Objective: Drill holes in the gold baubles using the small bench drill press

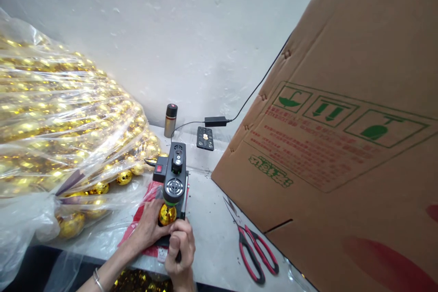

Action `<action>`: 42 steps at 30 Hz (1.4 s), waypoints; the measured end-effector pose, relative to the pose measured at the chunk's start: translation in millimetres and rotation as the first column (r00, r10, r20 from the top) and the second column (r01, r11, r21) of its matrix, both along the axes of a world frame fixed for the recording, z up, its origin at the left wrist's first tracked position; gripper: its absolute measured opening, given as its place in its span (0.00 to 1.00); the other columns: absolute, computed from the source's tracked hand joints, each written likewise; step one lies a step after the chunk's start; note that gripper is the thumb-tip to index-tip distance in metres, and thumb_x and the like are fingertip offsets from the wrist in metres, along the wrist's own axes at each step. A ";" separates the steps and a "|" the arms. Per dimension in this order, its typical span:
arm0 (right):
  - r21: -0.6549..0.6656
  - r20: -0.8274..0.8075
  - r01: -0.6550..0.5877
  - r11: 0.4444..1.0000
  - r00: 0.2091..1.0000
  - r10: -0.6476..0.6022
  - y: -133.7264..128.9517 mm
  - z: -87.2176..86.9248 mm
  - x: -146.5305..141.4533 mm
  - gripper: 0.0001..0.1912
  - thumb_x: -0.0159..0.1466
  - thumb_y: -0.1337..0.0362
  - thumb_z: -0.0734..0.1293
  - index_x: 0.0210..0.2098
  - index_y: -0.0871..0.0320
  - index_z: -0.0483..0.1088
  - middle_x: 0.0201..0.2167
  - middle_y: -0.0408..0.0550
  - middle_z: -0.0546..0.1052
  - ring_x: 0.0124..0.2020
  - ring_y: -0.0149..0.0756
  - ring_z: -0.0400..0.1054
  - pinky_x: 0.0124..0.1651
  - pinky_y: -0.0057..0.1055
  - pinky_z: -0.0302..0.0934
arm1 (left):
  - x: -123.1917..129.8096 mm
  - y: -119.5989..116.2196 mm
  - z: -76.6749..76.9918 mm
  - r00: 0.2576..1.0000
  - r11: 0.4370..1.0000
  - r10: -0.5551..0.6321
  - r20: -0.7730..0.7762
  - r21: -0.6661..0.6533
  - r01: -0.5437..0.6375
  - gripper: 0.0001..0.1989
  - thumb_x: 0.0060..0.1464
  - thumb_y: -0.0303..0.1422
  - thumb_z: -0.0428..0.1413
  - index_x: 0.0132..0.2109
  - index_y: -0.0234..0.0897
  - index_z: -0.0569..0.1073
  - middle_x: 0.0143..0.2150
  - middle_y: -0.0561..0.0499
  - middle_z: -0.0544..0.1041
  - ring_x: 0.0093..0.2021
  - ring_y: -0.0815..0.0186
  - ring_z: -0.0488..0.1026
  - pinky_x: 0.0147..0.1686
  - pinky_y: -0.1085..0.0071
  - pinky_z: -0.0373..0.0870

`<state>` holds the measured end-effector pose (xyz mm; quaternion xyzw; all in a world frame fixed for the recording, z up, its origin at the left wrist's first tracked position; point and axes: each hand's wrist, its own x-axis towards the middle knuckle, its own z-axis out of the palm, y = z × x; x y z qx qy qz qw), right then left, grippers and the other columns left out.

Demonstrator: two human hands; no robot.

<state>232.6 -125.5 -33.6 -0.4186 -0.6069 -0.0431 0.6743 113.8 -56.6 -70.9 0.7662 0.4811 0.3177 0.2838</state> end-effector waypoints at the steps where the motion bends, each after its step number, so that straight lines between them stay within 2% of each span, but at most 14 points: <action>1: 0.005 0.022 0.013 1.000 1.000 -0.013 1.1 -2.9 0.8 0.16 0.78 0.66 0.55 0.33 0.54 0.65 0.31 0.44 0.71 0.31 0.32 0.70 0.34 0.31 0.69 | 0.0 0.4 -1.4 1.000 1.000 -0.002 0.001 0.005 0.002 0.23 0.49 0.38 0.70 0.52 0.38 0.77 0.48 0.42 0.82 0.49 0.46 0.78 0.52 0.48 0.73; 5: 0.059 0.103 0.078 0.995 0.991 -0.083 8.8 -7.3 4.9 0.16 0.79 0.64 0.55 0.34 0.54 0.65 0.30 0.41 0.73 0.31 0.30 0.71 0.43 0.32 0.69 | 0.3 1.2 -6.3 1.000 1.000 0.000 -0.003 0.022 0.000 0.22 0.50 0.37 0.68 0.52 0.39 0.77 0.48 0.43 0.83 0.49 0.47 0.79 0.51 0.49 0.73; 8: 0.092 0.162 0.057 0.994 0.984 -0.071 9.3 4.9 8.9 0.17 0.79 0.62 0.57 0.33 0.53 0.66 0.30 0.40 0.75 0.30 0.30 0.71 0.44 0.32 0.69 | 1.2 2.7 -6.1 1.000 0.999 0.000 -0.001 0.047 0.000 0.22 0.49 0.35 0.67 0.52 0.39 0.77 0.48 0.43 0.83 0.49 0.47 0.79 0.52 0.49 0.74; 11: 0.052 0.149 0.041 0.998 0.988 -0.048 2.7 38.1 10.9 0.16 0.77 0.67 0.57 0.32 0.54 0.66 0.30 0.42 0.74 0.30 0.31 0.71 0.36 0.30 0.67 | 1.9 3.0 -1.0 1.000 0.999 0.004 -0.004 0.042 -0.004 0.21 0.50 0.36 0.67 0.52 0.39 0.78 0.50 0.42 0.83 0.50 0.47 0.79 0.53 0.47 0.74; 15: -0.107 -0.009 -0.006 0.994 1.000 0.005 -3.3 95.4 10.1 0.13 0.75 0.70 0.60 0.33 0.54 0.65 0.29 0.41 0.72 0.27 0.29 0.67 0.27 0.25 0.58 | -7.8 -10.0 -0.2 0.999 0.999 -0.035 -0.002 0.038 0.035 0.26 0.52 0.35 0.68 0.58 0.39 0.77 0.54 0.39 0.83 0.54 0.45 0.80 0.55 0.44 0.76; 18: -0.132 -0.011 0.007 0.991 1.000 -0.008 -1.5 113.9 8.9 0.13 0.75 0.69 0.61 0.33 0.55 0.67 0.27 0.40 0.71 0.22 0.26 0.62 0.24 0.24 0.55 | -30.3 -27.9 -9.4 0.993 0.986 -0.111 -0.042 0.121 0.115 0.36 0.49 0.41 0.72 0.64 0.41 0.74 0.60 0.36 0.81 0.59 0.41 0.78 0.58 0.43 0.76; 20: -0.118 -0.021 0.016 0.993 1.000 -0.019 0.0 109.3 7.2 0.14 0.75 0.69 0.61 0.32 0.55 0.68 0.26 0.40 0.70 0.23 0.27 0.62 0.25 0.24 0.56 | -50.5 -34.0 -11.8 0.993 0.975 -0.098 -0.065 0.196 0.109 0.42 0.48 0.50 0.72 0.66 0.40 0.72 0.62 0.34 0.80 0.60 0.40 0.78 0.58 0.45 0.78; 22: -0.111 -0.048 0.013 0.994 0.999 -0.018 -0.1 97.8 4.3 0.15 0.75 0.69 0.61 0.31 0.55 0.67 0.27 0.40 0.70 0.24 0.27 0.64 0.27 0.24 0.59 | -70.2 -28.2 -4.1 0.998 0.963 0.008 -0.070 0.270 0.011 0.36 0.57 0.52 0.65 0.66 0.40 0.72 0.62 0.36 0.80 0.61 0.44 0.78 0.58 0.49 0.79; 25: -0.114 -0.088 0.003 0.993 0.996 -0.013 -2.7 83.1 -0.1 0.16 0.76 0.69 0.60 0.31 0.55 0.67 0.28 0.41 0.70 0.25 0.27 0.64 0.28 0.24 0.60 | -90.5 4.1 26.3 0.938 0.914 0.296 -0.178 0.339 -0.224 0.21 0.70 0.39 0.51 0.63 0.36 0.74 0.61 0.36 0.81 0.61 0.48 0.78 0.62 0.50 0.76; 27: -0.119 -0.099 0.001 0.993 0.995 -0.013 -4.5 79.5 -1.8 0.15 0.76 0.69 0.60 0.31 0.55 0.67 0.28 0.41 0.70 0.25 0.27 0.64 0.27 0.24 0.60 | -95.7 32.6 49.6 0.805 0.893 0.439 -0.398 0.294 -0.342 0.18 0.68 0.32 0.50 0.58 0.30 0.77 0.58 0.33 0.82 0.60 0.47 0.79 0.62 0.52 0.75; 29: -0.118 -0.091 0.004 0.993 0.996 -0.015 -5.2 79.8 -2.0 0.15 0.76 0.69 0.60 0.31 0.55 0.67 0.28 0.41 0.69 0.25 0.27 0.64 0.27 0.24 0.60 | -95.9 56.6 66.7 0.704 0.882 0.467 -0.535 0.231 -0.410 0.17 0.68 0.29 0.48 0.54 0.28 0.79 0.51 0.32 0.85 0.52 0.47 0.83 0.55 0.54 0.79; 32: -0.100 -0.069 0.009 0.995 0.998 -0.016 -4.7 81.9 -1.2 0.16 0.76 0.69 0.60 0.30 0.55 0.67 0.28 0.42 0.69 0.25 0.28 0.65 0.27 0.24 0.60 | -93.0 75.3 76.4 0.678 0.877 0.467 -0.568 0.200 -0.437 0.17 0.70 0.31 0.48 0.49 0.30 0.81 0.42 0.35 0.86 0.45 0.47 0.85 0.48 0.56 0.81; 39: -0.100 -0.096 0.018 0.995 0.995 -0.028 -3.2 79.7 -4.8 0.15 0.76 0.69 0.60 0.31 0.55 0.68 0.28 0.41 0.69 0.23 0.27 0.63 0.26 0.24 0.59 | -90.1 77.4 68.9 0.678 0.899 0.416 -0.606 0.158 -0.409 0.15 0.68 0.32 0.52 0.52 0.30 0.80 0.49 0.33 0.85 0.52 0.44 0.83 0.52 0.55 0.78; 42: -0.098 -0.116 0.011 0.995 0.993 -0.023 -3.8 79.1 -4.9 0.17 0.76 0.68 0.60 0.29 0.56 0.67 0.27 0.41 0.69 0.23 0.27 0.64 0.26 0.24 0.60 | -89.4 84.0 66.6 0.686 0.909 0.387 -0.617 0.127 -0.398 0.11 0.64 0.29 0.56 0.48 0.30 0.81 0.49 0.33 0.86 0.53 0.44 0.83 0.53 0.56 0.78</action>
